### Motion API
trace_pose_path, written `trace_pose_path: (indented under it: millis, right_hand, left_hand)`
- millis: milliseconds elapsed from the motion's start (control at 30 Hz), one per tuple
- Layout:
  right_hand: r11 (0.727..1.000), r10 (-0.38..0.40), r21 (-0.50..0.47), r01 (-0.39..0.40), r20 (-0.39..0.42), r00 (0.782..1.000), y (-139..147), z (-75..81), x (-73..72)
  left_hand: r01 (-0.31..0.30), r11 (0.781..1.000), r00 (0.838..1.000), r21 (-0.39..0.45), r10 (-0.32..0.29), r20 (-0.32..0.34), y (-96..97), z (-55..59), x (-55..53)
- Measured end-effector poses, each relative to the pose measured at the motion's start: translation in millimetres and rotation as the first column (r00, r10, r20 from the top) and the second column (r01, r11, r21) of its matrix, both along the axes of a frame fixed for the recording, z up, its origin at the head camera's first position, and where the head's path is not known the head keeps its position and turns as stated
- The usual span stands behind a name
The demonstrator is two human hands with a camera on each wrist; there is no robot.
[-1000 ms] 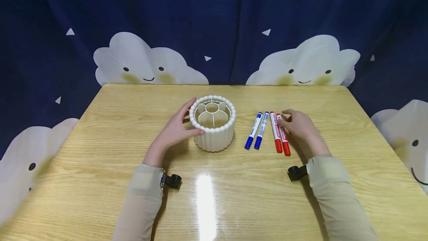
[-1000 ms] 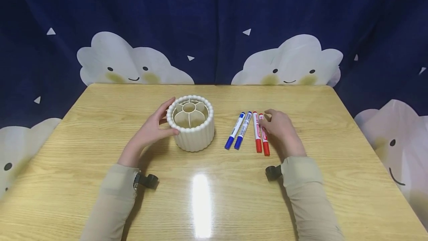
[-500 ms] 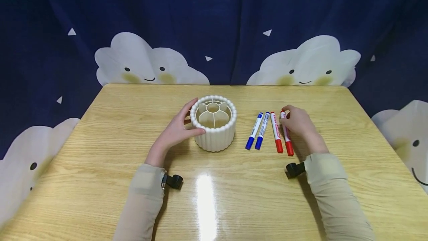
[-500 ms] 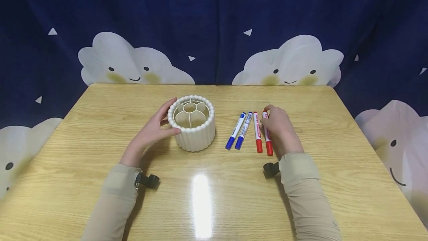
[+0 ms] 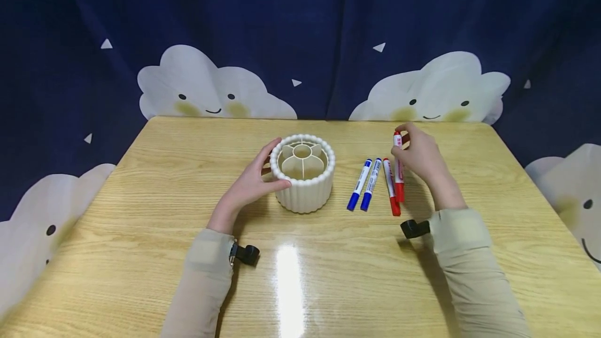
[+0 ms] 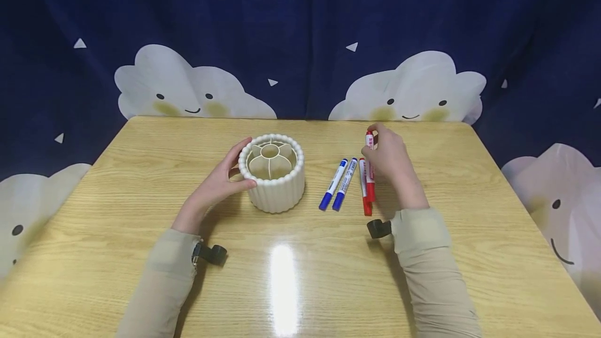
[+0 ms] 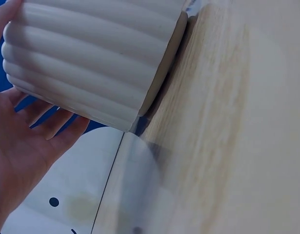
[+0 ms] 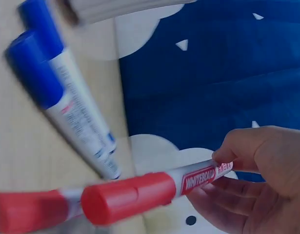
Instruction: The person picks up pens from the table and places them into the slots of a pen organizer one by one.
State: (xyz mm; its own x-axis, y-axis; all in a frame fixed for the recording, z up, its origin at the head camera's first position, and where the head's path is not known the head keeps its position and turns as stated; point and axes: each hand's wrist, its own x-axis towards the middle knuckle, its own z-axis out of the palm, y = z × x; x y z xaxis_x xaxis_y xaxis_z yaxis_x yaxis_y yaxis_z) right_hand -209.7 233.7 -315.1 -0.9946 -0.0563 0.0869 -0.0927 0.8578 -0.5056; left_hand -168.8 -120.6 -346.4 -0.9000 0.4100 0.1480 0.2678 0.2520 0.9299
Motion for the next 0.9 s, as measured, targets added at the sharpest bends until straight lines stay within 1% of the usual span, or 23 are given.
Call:
trace_pose_path:
  millis: [133,233,333,467,600,733,833,900]
  right_hand:
    - [0.998,-0.011,-0.069,0.008,-0.042,0.999,-2.3,7.0,0.8]
    - [0.995,-0.018,-0.103,0.009,-0.088,0.996,-5.4,9.9,0.5]
    - [0.990,-0.027,-0.139,0.007,-0.142,0.989,-12.2,13.0,-0.2]
    - [0.981,-0.039,-0.192,-0.004,-0.217,0.975,-24.5,18.6,-1.9]
    - [0.974,-0.055,-0.225,-0.015,-0.302,0.952,-35.2,23.1,-4.1]
    - [0.962,-0.077,-0.273,-0.032,-0.381,0.921,-44.1,25.6,-5.1]
    - [0.949,-0.082,-0.308,-0.064,-0.438,0.895,-51.2,27.8,-5.8]
    - [0.939,-0.081,-0.331,-0.092,-0.474,0.877,-56.3,29.7,-6.5]
  left_hand:
    - [0.004,1.000,1.000,0.007,-0.004,0.005,0.1,-2.0,0.1]
    - [0.007,1.000,1.000,0.008,-0.007,0.005,0.0,-2.3,0.3]
    - [0.006,1.000,1.000,0.009,-0.006,0.004,0.1,-1.2,0.4]
    - [0.007,1.000,1.000,0.010,-0.007,0.004,0.3,-0.4,-0.1]
    - [0.015,1.000,1.000,0.016,-0.015,-0.005,-0.1,-3.5,-2.6]
    - [0.014,1.000,1.000,0.020,-0.014,-0.012,-1.9,-16.1,-10.5]
    - [0.004,1.000,1.000,0.017,-0.004,-0.014,-3.6,-26.2,-15.7]
    - [-0.001,1.000,1.000,0.018,0.001,-0.020,-4.2,-28.6,-16.4]
